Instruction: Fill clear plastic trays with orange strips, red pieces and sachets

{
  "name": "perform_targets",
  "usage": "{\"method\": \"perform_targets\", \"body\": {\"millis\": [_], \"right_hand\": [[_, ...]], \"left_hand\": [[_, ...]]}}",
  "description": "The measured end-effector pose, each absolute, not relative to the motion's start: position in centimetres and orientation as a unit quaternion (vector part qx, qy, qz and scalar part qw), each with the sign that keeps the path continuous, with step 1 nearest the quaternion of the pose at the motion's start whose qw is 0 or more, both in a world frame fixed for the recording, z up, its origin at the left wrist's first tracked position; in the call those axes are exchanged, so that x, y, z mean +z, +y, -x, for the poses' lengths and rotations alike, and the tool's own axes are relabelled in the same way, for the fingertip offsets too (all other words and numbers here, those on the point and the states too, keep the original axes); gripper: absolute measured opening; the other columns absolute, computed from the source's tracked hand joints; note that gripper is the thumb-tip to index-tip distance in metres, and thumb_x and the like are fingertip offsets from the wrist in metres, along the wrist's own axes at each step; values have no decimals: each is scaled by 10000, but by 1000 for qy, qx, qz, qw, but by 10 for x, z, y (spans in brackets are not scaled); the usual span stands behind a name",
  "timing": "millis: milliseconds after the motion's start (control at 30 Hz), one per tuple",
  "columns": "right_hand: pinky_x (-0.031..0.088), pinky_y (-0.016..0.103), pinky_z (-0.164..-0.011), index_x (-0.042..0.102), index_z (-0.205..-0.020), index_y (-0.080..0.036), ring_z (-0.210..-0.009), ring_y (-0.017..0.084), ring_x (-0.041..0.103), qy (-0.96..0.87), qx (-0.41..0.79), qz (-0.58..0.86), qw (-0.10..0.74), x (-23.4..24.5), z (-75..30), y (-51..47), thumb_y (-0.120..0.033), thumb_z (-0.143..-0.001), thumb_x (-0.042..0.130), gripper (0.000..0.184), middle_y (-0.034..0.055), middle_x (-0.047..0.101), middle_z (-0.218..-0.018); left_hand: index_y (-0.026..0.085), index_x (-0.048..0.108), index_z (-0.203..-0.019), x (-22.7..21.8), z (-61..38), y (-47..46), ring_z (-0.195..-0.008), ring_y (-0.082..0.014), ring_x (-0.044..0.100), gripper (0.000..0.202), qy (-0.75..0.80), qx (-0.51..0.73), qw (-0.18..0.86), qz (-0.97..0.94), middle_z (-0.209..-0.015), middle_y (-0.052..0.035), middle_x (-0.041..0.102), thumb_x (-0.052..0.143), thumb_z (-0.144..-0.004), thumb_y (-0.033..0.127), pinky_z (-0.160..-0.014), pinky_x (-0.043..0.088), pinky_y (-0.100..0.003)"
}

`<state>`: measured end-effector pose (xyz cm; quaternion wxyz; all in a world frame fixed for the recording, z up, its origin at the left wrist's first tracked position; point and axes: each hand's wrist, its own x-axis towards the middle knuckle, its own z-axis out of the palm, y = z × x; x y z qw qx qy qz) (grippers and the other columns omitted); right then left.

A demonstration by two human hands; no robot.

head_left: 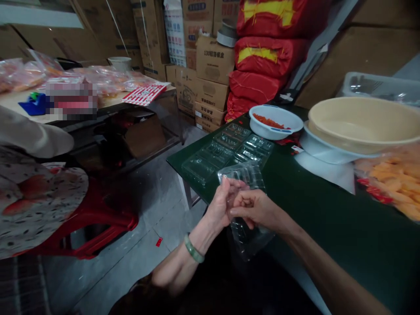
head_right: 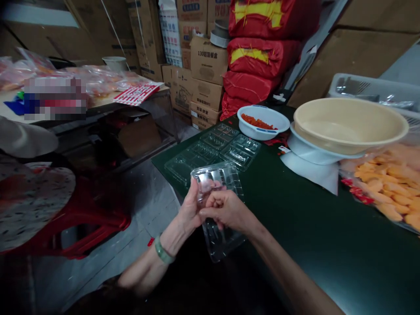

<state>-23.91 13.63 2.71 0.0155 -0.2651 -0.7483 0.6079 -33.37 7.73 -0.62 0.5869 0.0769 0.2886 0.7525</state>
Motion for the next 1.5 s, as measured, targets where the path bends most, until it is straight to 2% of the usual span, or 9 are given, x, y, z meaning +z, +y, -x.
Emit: {"method": "perform_targets", "body": {"millis": [133,300,500,667,867,1033,1200,1367,1500], "right_hand": [[305,152,-330,548,-662,-160,-335,51,450,-729,639,245,-3,27,233,150,-322,-737,600,186,-62,505,-422],[307,172,-343,530,-652,-167,-354,68,467,-742,624,244,-26,29,231,151,-326,-769,531,198,-49,507,-451],[275,238,-464,360,-544,-192,-451,78,373,-880,369,264,143,31,226,120,-159,-722,451,203,-22,432,-508],[265,228,-446,377,-564,-196,-462,78,326,-810,485,255,209,51,213,112,-253,-795,440,246,-33,365,-513],[184,231,-394,349,-576,-207,-403,71,243,-566,652,295,409,74,181,132,-309,-813,485,292,-58,253,-504],[177,213,-392,335,-571,-198,-409,57,234,-474,756,327,312,14,179,148,-392,-736,593,362,-65,268,-521],[233,198,-392,382,-594,-195,-407,49,303,-431,756,404,283,-25,209,169,-386,-595,701,372,-73,342,-499],[278,208,-361,407,-596,-198,-373,56,323,-442,701,513,226,-21,228,181,-321,-646,663,289,-69,355,-460],[431,298,-458,528,-821,-218,-584,162,551,-598,535,504,319,-7,179,161,-463,-761,540,253,57,577,-727]], "left_hand": [[152,573,-807,-8,336,77,-722,-231,614,576,264,726,627,-101,-864,-75,595,606,-587,683,-544,510,-347],[149,568,-766,-7,334,82,-685,-208,611,597,260,722,631,-112,-837,-66,585,517,-628,727,-537,505,-339],[118,617,-763,-4,321,80,-722,-163,592,462,358,736,550,-165,-786,-63,610,717,-587,533,-672,472,-268],[117,604,-779,-2,321,72,-655,-118,560,393,306,746,563,-180,-745,-34,585,750,-597,433,-627,472,-238],[153,581,-724,3,371,39,-872,-202,583,137,347,781,488,-175,-853,-26,578,693,-646,143,-669,531,-339],[153,585,-727,24,435,-9,-923,-203,560,135,393,829,349,-194,-869,-21,577,654,-631,89,-701,539,-360],[146,587,-725,28,453,-26,-918,-208,553,141,400,837,321,-193,-869,-31,567,630,-615,68,-670,538,-340],[143,574,-701,24,446,-22,-918,-218,561,135,392,841,330,-175,-851,-39,570,624,-605,63,-668,525,-324],[140,576,-702,22,445,-20,-878,-210,577,135,386,848,326,-161,-826,-37,578,631,-598,74,-654,519,-314]]}}
